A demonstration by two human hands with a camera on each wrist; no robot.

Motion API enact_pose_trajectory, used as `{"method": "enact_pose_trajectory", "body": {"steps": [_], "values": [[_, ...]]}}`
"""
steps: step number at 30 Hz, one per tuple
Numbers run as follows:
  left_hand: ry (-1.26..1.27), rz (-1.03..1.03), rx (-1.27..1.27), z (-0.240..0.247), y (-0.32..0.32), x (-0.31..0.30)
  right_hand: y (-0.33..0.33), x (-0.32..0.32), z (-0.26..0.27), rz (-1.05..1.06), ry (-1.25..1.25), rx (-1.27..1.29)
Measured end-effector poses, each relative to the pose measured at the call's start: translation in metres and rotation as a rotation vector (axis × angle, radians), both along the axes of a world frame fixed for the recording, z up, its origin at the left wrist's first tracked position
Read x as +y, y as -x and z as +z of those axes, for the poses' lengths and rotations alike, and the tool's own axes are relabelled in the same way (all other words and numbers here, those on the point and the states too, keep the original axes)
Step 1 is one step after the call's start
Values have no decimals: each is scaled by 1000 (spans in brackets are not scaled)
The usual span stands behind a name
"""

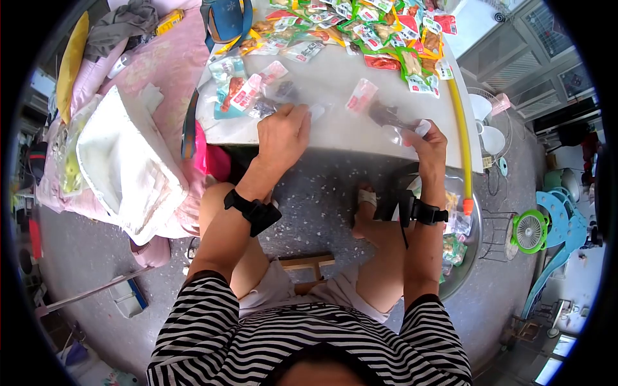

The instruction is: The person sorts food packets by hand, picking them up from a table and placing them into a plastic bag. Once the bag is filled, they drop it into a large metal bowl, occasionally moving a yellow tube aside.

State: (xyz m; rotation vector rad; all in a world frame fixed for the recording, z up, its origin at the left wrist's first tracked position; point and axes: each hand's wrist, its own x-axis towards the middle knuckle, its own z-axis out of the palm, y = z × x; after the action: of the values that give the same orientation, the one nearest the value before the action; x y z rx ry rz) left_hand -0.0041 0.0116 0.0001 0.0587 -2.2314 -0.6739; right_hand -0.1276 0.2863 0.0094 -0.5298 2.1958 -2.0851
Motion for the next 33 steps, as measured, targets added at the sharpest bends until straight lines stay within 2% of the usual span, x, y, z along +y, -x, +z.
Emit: {"method": "enact_pose_trajectory", "body": {"steps": [4,7,11,15,18,19,22,25,28,31,33], "values": [[-13,-1,-31,2,-1,-2,-23,-4,37,-25,116,-282],[-13,4,-36,2,-1,-3,-13,4,31,222,129,-350],[5,7,-40,2,-3,-2,-19,-23,25,216,78,-379],[48,19,-64,3,-4,-2,-20,-48,20,235,206,-373],[111,46,-65,0,-4,-1,-25,-70,9,146,260,-341],[118,40,-64,1,-4,0,-27,-74,5,201,288,-360],[133,25,-54,1,-3,1,-49,-104,-5,107,339,-435],[117,7,-21,3,-5,0,-63,-130,-8,278,534,-596],[72,-15,2,8,-7,0,-67,-125,13,325,146,-499],[56,-14,-16,8,-9,-3,-49,-115,7,373,-134,-462],[55,-27,-14,7,-9,-1,-51,-122,4,315,-6,-462]]}}
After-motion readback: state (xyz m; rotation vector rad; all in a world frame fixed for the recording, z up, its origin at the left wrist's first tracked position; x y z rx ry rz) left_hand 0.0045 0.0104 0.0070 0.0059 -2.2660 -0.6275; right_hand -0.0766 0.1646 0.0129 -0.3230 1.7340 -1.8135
